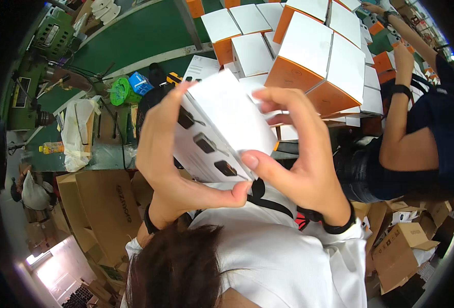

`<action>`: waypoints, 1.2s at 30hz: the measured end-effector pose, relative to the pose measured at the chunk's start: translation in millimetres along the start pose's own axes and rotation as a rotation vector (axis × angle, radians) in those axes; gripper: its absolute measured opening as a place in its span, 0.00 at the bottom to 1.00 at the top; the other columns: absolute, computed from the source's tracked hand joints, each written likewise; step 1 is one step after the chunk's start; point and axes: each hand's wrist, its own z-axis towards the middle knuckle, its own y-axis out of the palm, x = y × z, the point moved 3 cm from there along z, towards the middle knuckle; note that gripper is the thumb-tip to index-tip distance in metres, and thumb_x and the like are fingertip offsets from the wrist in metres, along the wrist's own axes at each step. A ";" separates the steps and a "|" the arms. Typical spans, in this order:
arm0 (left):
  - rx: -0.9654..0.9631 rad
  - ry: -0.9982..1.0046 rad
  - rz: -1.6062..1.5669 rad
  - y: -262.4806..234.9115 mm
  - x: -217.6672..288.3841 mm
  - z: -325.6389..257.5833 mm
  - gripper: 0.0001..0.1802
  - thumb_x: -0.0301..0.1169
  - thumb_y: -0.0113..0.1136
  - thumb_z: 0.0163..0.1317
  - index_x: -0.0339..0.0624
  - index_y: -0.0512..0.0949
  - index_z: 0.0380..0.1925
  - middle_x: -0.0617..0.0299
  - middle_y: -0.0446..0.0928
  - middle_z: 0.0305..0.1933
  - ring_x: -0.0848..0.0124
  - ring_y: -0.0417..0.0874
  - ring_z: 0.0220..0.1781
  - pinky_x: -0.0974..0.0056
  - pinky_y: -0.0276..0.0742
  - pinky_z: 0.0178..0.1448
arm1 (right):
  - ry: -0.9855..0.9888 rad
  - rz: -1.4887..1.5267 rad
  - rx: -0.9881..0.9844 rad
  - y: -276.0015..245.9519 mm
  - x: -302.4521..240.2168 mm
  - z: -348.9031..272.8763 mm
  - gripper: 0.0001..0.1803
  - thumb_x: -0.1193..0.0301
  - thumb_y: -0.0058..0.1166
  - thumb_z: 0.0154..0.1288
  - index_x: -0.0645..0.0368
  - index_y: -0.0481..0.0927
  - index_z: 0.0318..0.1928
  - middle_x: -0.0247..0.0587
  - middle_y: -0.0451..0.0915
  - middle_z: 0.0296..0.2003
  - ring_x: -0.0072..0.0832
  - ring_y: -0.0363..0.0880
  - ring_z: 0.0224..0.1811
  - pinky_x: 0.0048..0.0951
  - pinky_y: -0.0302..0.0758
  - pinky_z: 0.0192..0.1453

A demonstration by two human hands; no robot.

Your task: The recorder is packing small electronic devices or accessories from a production line into boxes.

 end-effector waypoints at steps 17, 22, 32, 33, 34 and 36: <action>-0.284 0.023 0.118 -11.3 -15.4 -36.4 0.48 0.55 0.70 0.43 0.29 0.66 0.56 0.45 0.74 0.51 0.50 0.79 0.50 0.53 0.74 0.55 | 0.083 0.062 -0.500 33.9 -10.6 30.8 0.40 0.75 0.53 0.49 0.64 0.57 0.66 0.60 0.70 0.55 0.52 0.72 0.56 0.38 0.68 0.61; -0.115 -0.292 -0.532 -31.8 -52.8 -54.2 0.57 0.41 0.79 0.29 0.39 0.58 0.61 0.44 0.68 0.60 0.49 0.68 0.62 0.50 0.60 0.67 | 0.519 0.813 -0.406 22.4 -8.2 50.3 0.34 0.84 0.37 0.49 0.61 0.61 0.62 0.41 0.76 0.47 0.21 0.78 0.48 0.21 0.73 0.52; -0.128 -0.547 -0.472 -59.4 -238.7 33.6 0.60 0.34 0.82 0.33 0.39 0.55 0.67 0.49 0.67 0.62 0.60 0.68 0.65 0.57 0.70 0.64 | 0.237 0.646 -0.510 34.3 12.5 82.1 0.42 0.74 0.61 0.59 0.59 0.54 0.71 0.45 0.62 0.66 0.32 0.70 0.60 0.34 0.69 0.61; -0.073 -0.577 -0.384 -55.3 -281.3 36.1 0.61 0.35 0.82 0.34 0.40 0.54 0.68 0.50 0.66 0.62 0.60 0.68 0.65 0.58 0.72 0.62 | 0.308 0.589 -0.615 30.3 18.8 77.4 0.36 0.73 0.62 0.59 0.61 0.63 0.66 0.44 0.66 0.64 0.31 0.70 0.61 0.33 0.69 0.61; -0.021 -0.597 -0.380 -48.5 -301.8 51.1 0.61 0.34 0.82 0.34 0.41 0.54 0.68 0.50 0.67 0.62 0.60 0.69 0.64 0.58 0.73 0.61 | 0.363 0.590 -0.725 27.7 26.2 70.4 0.34 0.73 0.61 0.59 0.61 0.64 0.66 0.42 0.70 0.62 0.31 0.71 0.60 0.34 0.69 0.62; -0.041 -0.620 -0.355 -14.0 -347.5 88.6 0.62 0.33 0.82 0.33 0.43 0.53 0.68 0.51 0.67 0.62 0.60 0.71 0.63 0.59 0.75 0.59 | 0.456 0.704 -0.722 23.7 45.2 45.4 0.30 0.74 0.57 0.64 0.59 0.64 0.66 0.42 0.70 0.62 0.31 0.74 0.57 0.34 0.69 0.63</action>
